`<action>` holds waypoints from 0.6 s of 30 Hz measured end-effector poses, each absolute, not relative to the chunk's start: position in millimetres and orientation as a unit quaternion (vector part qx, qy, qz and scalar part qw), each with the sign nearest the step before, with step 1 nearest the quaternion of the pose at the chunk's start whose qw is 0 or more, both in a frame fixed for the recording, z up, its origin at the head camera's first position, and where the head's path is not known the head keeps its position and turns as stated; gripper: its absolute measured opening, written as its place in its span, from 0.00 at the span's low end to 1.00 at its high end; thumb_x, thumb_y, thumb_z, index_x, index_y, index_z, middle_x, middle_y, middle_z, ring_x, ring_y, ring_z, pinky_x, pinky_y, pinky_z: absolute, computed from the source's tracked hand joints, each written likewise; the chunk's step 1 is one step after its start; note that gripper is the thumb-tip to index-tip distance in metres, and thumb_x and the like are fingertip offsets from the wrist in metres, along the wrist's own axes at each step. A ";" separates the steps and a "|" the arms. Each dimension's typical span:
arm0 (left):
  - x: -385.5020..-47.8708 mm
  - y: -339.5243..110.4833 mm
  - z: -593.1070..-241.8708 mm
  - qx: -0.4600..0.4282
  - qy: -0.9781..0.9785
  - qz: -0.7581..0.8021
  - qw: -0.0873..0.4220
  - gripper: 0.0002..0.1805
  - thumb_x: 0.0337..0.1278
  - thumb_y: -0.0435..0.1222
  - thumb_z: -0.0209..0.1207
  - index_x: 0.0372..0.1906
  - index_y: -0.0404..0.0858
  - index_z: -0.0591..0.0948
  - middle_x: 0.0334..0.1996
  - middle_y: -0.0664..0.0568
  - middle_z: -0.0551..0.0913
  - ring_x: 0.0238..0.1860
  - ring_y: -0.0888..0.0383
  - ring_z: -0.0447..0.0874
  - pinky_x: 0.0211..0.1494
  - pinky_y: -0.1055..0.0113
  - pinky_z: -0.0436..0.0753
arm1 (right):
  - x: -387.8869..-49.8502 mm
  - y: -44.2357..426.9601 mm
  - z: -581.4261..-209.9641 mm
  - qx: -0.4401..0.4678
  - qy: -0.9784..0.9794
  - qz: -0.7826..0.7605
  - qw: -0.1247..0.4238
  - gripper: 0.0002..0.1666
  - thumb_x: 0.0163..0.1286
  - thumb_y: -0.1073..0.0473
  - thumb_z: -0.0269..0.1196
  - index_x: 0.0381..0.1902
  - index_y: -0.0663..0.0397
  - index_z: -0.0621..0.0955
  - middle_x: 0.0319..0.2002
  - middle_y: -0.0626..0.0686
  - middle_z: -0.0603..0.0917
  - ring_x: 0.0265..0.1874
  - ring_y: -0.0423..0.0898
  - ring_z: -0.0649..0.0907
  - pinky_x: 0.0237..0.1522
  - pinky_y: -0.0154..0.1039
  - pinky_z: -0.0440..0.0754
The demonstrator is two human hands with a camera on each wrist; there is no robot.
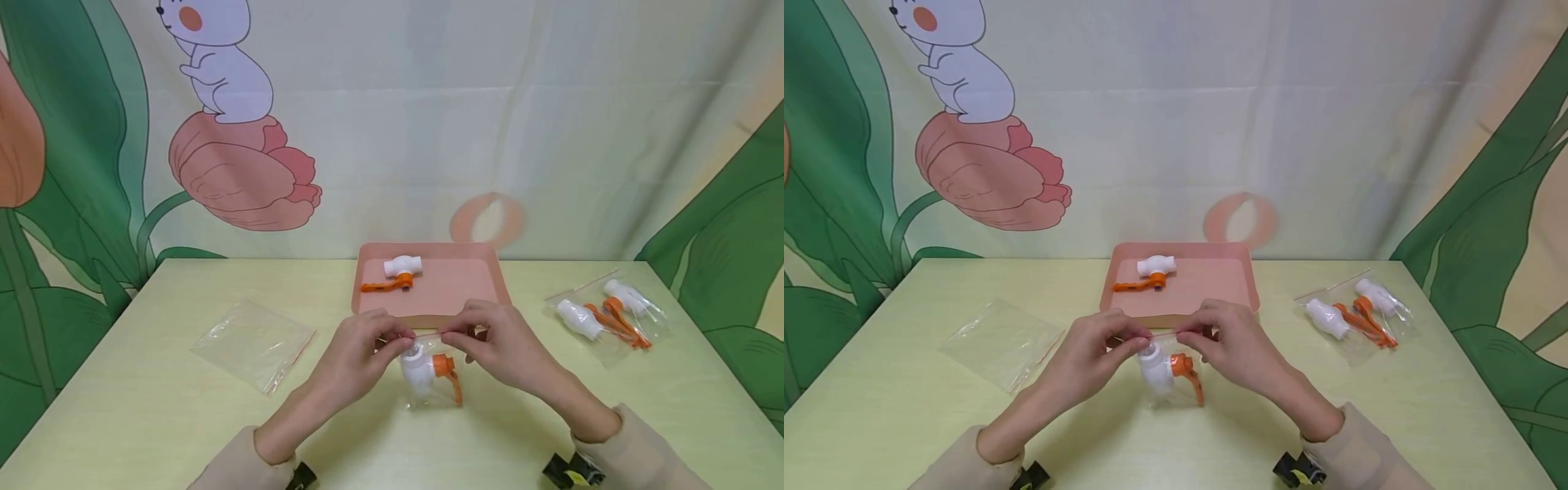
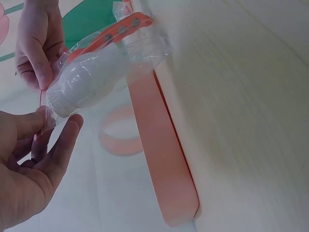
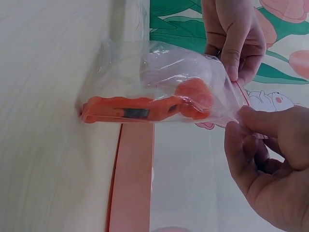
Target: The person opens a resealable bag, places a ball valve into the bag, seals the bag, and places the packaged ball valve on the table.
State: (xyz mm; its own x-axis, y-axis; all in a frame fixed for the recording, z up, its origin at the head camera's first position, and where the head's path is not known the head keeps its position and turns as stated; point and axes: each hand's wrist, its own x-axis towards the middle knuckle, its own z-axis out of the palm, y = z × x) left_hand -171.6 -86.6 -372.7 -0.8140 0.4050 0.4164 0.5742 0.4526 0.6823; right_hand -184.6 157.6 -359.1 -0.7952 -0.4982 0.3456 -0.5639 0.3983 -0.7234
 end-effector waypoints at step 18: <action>-171.0 -82.7 -375.1 -0.269 -0.844 -0.455 0.095 0.06 0.62 0.22 0.66 0.36 0.35 0.84 0.29 0.55 0.80 0.29 0.61 0.79 0.32 0.70 0.84 | -189.3 163.2 -365.7 0.214 -0.856 0.466 0.068 0.23 0.57 0.51 0.80 0.40 0.52 0.79 0.31 0.46 0.84 0.26 0.43 0.84 0.25 0.38 0.82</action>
State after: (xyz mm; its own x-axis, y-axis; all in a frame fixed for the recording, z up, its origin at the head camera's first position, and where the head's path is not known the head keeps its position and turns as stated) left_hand -171.0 -82.7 -375.1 -0.8375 0.3679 0.4041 0.5398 0.4420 0.7164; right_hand -189.3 163.2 -365.7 -0.8987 -0.3034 0.3168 -0.4307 0.4737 -0.7682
